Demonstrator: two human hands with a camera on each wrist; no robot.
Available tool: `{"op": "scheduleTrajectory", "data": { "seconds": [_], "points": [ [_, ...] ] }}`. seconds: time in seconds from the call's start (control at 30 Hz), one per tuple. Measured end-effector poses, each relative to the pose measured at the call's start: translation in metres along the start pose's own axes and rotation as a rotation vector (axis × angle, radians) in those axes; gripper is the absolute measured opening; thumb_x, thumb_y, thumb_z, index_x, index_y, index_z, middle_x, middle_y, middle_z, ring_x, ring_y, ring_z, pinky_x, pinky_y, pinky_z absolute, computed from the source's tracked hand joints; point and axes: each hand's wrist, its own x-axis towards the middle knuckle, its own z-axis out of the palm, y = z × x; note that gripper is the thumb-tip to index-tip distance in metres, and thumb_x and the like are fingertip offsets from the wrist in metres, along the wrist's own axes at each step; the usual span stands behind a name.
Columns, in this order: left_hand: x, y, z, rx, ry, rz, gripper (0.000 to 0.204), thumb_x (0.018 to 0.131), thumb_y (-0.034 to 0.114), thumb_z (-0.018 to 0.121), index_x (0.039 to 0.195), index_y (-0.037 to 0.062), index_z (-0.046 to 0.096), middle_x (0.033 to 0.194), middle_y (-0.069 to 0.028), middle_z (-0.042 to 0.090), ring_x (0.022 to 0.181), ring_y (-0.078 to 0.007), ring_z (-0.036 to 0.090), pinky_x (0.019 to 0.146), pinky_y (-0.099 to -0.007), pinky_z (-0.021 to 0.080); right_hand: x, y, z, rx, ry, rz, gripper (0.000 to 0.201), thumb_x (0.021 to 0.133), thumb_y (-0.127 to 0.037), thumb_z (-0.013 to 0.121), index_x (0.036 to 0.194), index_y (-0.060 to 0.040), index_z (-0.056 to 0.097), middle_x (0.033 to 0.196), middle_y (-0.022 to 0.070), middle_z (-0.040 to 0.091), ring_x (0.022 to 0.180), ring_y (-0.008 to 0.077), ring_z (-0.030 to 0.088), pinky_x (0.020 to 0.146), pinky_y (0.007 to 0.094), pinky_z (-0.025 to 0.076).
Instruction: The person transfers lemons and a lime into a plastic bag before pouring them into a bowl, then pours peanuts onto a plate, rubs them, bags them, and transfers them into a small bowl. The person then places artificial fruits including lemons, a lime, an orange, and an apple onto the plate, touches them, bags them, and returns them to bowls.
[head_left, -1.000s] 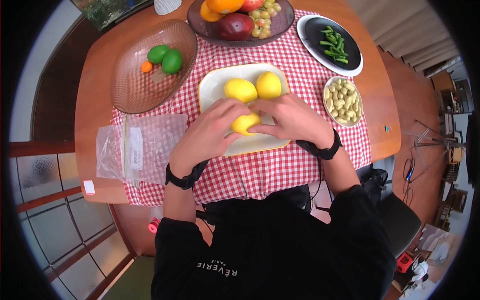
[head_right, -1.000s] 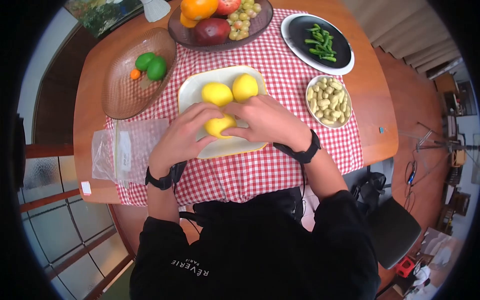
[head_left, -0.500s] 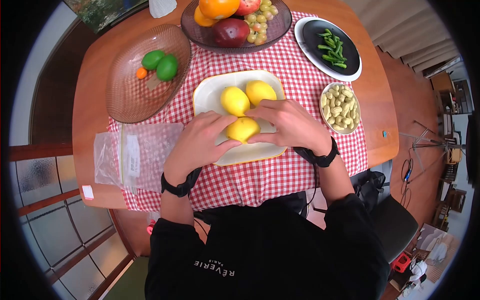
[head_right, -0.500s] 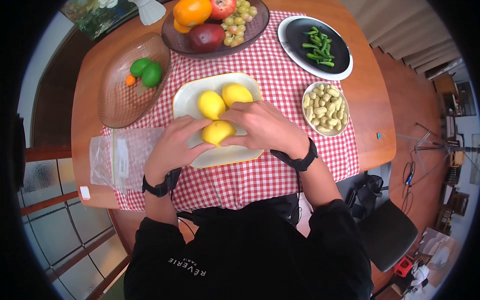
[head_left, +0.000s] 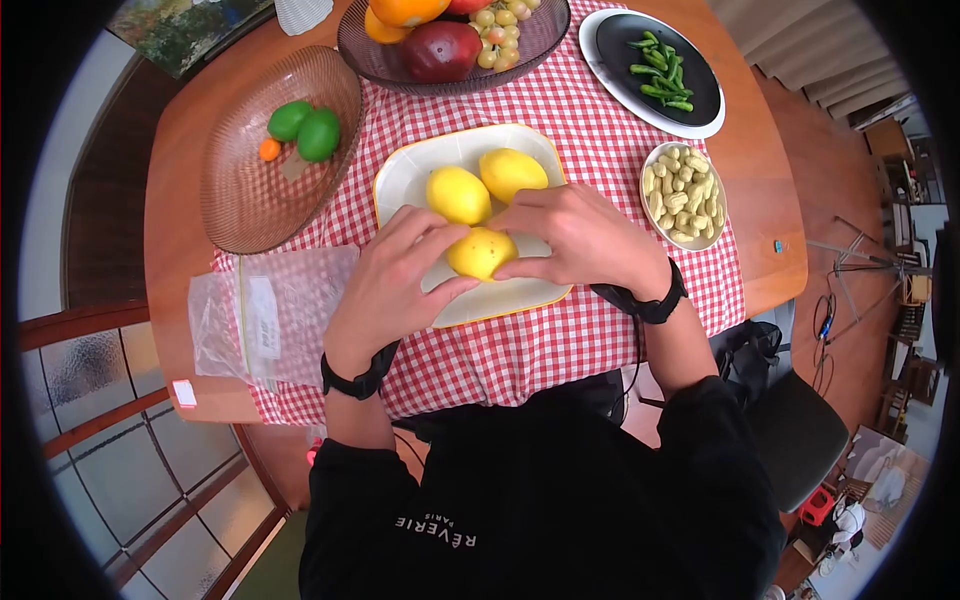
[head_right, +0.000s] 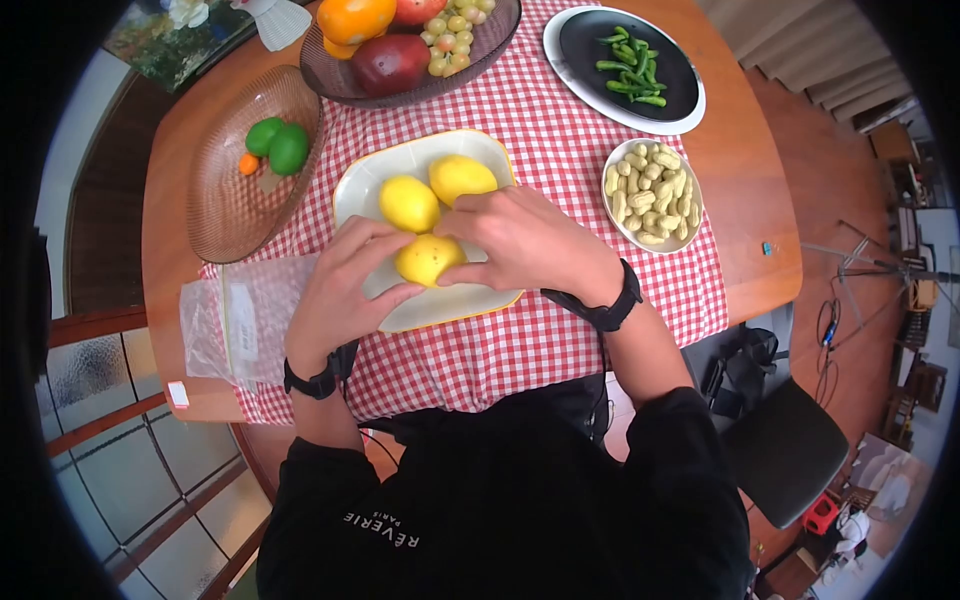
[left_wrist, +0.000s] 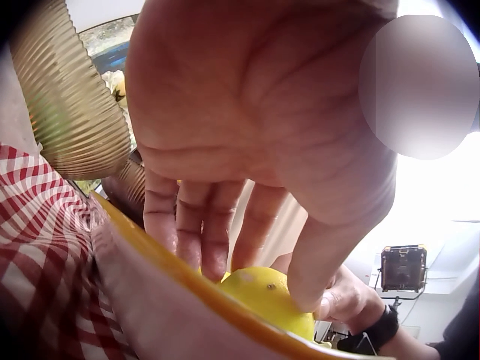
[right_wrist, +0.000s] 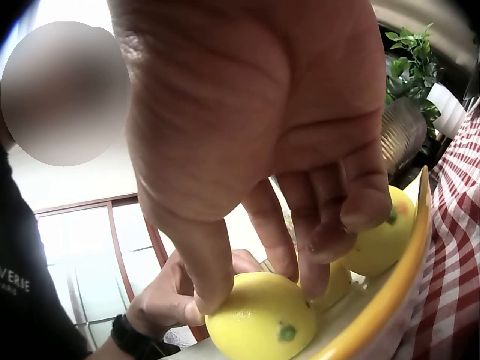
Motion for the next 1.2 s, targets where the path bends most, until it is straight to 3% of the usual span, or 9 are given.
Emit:
{"op": "scheduleTrajectory", "data": {
  "seconds": [0.27, 0.43, 0.57, 0.83, 1.2],
  "points": [
    [0.002, 0.005, -0.003, 0.04, -0.018, -0.002, 0.053, 0.074, 0.015, 0.092, 0.121, 0.0016, 0.071, 0.117, -0.0128, 0.066, 0.109, -0.0342, 0.066, 0.095, -0.0433, 0.055, 0.001, 0.0, 0.001, 0.015, -0.022, -0.012, 0.041, 0.085, -0.037, 0.085, 0.112, -0.0083, 0.073, 0.085, 0.011, 0.072, 0.077, 0.0345, 0.072, 0.068, 0.0449, 0.056],
    [0.005, 0.012, -0.002, -0.098, -0.016, -0.013, 0.042, 0.079, 0.013, 0.087, 0.116, 0.0057, 0.068, 0.121, -0.0108, 0.061, 0.113, -0.0319, 0.063, 0.099, -0.043, 0.054, 0.003, -0.008, -0.004, 0.005, -0.073, 0.026, 0.043, 0.083, -0.037, 0.088, 0.112, -0.0062, 0.077, 0.089, 0.0119, 0.075, 0.079, 0.0337, 0.074, 0.072, 0.043, 0.058],
    [0.005, 0.012, 0.0, -0.098, -0.037, 0.017, 0.042, 0.079, 0.011, 0.086, 0.117, 0.0054, 0.069, 0.122, -0.0106, 0.06, 0.114, -0.0329, 0.063, 0.1, -0.0436, 0.054, 0.002, -0.006, -0.001, 0.015, -0.001, 0.006, 0.042, 0.083, -0.038, 0.088, 0.108, -0.006, 0.078, 0.087, 0.011, 0.075, 0.078, 0.0319, 0.074, 0.071, 0.042, 0.058],
    [0.0, 0.007, 0.001, -0.187, -0.113, 0.069, 0.058, 0.077, 0.006, 0.088, 0.132, 0.0134, 0.073, 0.122, -0.0084, 0.059, 0.104, -0.026, 0.062, 0.093, -0.0387, 0.054, 0.001, -0.008, 0.003, 0.076, -0.013, 0.017, 0.039, 0.083, -0.036, 0.09, 0.108, -0.0075, 0.079, 0.082, 0.0085, 0.076, 0.069, 0.0276, 0.074, 0.063, 0.037, 0.057],
    [-0.001, 0.006, -0.002, -0.139, -0.095, -0.013, 0.053, 0.077, 0.006, 0.088, 0.127, 0.0074, 0.07, 0.126, -0.0106, 0.058, 0.113, -0.0304, 0.064, 0.096, -0.0403, 0.054, 0.001, -0.01, -0.007, 0.121, -0.066, 0.006, 0.038, 0.086, -0.024, 0.083, 0.12, -0.0067, 0.076, 0.096, 0.0142, 0.079, 0.075, 0.0307, 0.076, 0.072, 0.0391, 0.061]
  ]
}}
